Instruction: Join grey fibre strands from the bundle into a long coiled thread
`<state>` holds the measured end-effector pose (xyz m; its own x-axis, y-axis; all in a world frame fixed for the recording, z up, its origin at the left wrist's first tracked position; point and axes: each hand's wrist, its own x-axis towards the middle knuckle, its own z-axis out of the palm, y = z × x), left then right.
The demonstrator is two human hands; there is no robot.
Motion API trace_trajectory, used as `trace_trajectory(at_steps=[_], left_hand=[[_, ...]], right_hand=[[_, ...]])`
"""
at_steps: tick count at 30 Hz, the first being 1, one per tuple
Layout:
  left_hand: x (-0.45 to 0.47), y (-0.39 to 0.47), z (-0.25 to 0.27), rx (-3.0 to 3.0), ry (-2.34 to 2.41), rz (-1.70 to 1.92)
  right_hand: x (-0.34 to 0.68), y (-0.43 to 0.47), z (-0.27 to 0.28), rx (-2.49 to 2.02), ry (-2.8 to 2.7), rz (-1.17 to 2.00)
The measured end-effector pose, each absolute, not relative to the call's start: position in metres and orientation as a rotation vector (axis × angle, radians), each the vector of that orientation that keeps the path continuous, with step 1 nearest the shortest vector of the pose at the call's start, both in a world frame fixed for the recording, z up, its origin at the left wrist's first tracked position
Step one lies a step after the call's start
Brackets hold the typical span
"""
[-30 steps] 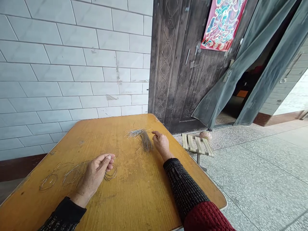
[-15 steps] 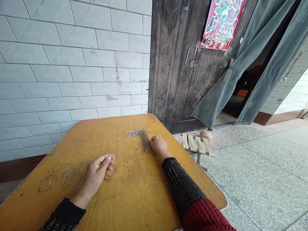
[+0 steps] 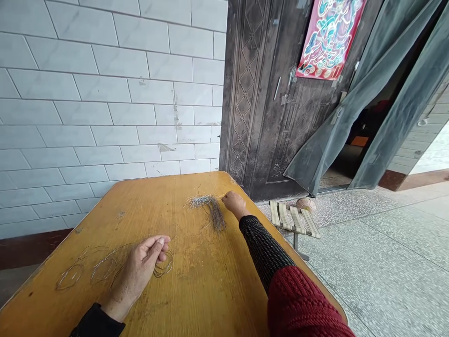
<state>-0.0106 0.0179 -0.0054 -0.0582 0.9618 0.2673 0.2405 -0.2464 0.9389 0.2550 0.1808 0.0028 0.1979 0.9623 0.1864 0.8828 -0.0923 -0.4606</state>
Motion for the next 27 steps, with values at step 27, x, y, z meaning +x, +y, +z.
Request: trace_trajectory(at_steps=[27], left_hand=[[-0.008,0.016,-0.007,1.580,1.303,1.340]], right_hand=[[0.247,0.149,0.084,-1.130,-1.295,0.558]])
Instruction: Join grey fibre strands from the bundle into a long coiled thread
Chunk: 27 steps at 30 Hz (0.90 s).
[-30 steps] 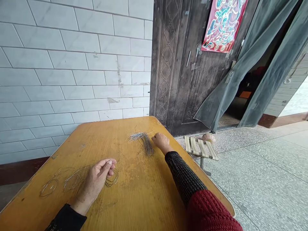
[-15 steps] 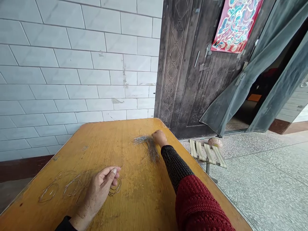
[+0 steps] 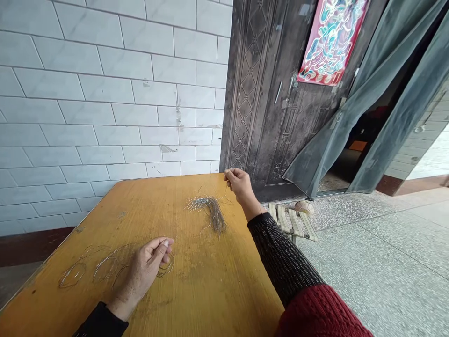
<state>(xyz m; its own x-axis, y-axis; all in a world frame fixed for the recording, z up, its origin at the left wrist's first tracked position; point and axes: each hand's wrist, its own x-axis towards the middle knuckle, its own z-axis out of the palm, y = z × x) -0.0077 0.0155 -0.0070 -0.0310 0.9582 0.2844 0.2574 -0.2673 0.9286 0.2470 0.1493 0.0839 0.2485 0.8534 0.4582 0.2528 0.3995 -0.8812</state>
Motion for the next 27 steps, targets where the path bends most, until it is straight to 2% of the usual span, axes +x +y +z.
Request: trace_trajectory(at_steps=[4,6,12,16,19,22,27], left_hand=[[-0.005,0.012,-0.004,1.646,1.251,1.351],[-0.004,0.010,-0.002,1.677,1.233,1.386],[-0.001,0.009,0.005,1.464,1.144,1.461],[-0.004,0.012,0.004,1.431,1.193,1.497],[-0.006,0.013,0.003,1.633,1.282,1.580],[-0.004,0.012,0.002,1.873,1.233,1.453],[0.001,0.011,0.001,1.606,1.090,1.451]], right_hand=[[0.222,0.103,0.071,-0.922,-1.357,0.654],[0.206,0.082,0.060,-0.840,-1.416,0.593],[0.176,0.046,0.033,-0.863,-2.035,-0.311],[0.171,0.040,0.021,-0.843,-2.253,-0.659],[0.167,0.038,0.018,-0.829,-2.331,-0.753],[0.163,0.033,0.021,-0.729,-2.388,-0.775],[0.162,0.014,0.030,-0.577,-2.330,-0.790]])
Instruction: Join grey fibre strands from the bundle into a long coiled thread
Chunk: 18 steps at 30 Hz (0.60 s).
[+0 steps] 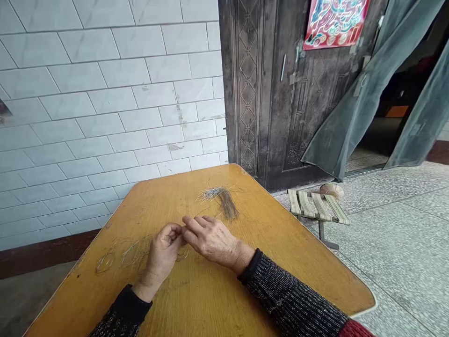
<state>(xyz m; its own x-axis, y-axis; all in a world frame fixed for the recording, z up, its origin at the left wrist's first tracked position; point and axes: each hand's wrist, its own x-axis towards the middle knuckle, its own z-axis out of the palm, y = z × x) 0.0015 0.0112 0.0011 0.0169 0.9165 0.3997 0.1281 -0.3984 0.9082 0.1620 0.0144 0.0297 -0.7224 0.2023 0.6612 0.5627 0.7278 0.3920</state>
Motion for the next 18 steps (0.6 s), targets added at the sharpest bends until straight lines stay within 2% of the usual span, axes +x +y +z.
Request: trace_trajectory(at_steps=[4,6,8,10,12,18], left_hand=[[-0.004,0.016,0.007,1.027,0.846,1.596],[-0.007,0.019,0.009,0.803,0.759,1.638],[-0.008,0.019,0.010,0.687,0.709,1.632],[-0.006,0.018,0.008,0.656,0.688,1.590],[-0.002,0.016,0.005,0.665,0.678,1.543],[0.003,0.011,-0.001,0.652,0.705,1.409]], right_hand=[[0.155,0.005,0.023,-0.602,-2.327,-0.595],[0.149,0.009,0.014,-0.833,-2.245,-0.230],[0.143,0.017,0.007,-0.989,-2.070,0.300],[0.139,0.024,0.004,-1.005,-1.802,0.803],[0.139,0.028,0.005,-0.895,-1.529,1.126],[0.141,0.026,0.010,-0.633,-1.130,1.402]])
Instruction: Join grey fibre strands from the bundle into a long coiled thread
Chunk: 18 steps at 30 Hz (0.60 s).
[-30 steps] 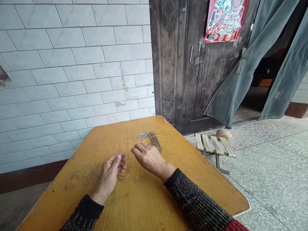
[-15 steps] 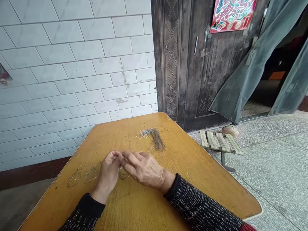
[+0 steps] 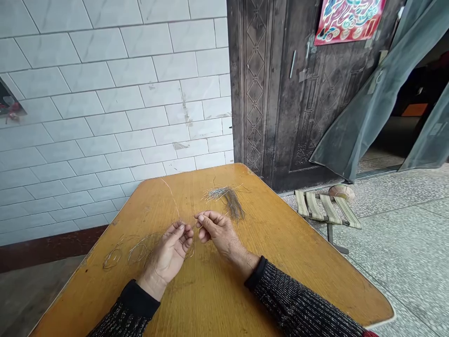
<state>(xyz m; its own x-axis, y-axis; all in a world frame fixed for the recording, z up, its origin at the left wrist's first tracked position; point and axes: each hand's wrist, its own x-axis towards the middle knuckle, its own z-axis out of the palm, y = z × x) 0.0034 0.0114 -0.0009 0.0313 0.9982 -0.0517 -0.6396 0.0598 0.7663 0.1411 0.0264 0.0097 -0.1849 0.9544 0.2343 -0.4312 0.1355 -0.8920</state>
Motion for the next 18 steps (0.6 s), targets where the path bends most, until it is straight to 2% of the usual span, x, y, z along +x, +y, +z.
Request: trace_trajectory(at_steps=[10,18], left_hand=[[0.0022,0.0122,0.0008,0.641,0.759,1.364],[0.0010,0.0098,0.0034,0.842,0.824,1.445]], right_hand=[[0.1428,0.0273,0.0088,-0.581,-0.919,1.558],[0.1423,0.0250,0.0080,-0.709,-1.260,1.478]])
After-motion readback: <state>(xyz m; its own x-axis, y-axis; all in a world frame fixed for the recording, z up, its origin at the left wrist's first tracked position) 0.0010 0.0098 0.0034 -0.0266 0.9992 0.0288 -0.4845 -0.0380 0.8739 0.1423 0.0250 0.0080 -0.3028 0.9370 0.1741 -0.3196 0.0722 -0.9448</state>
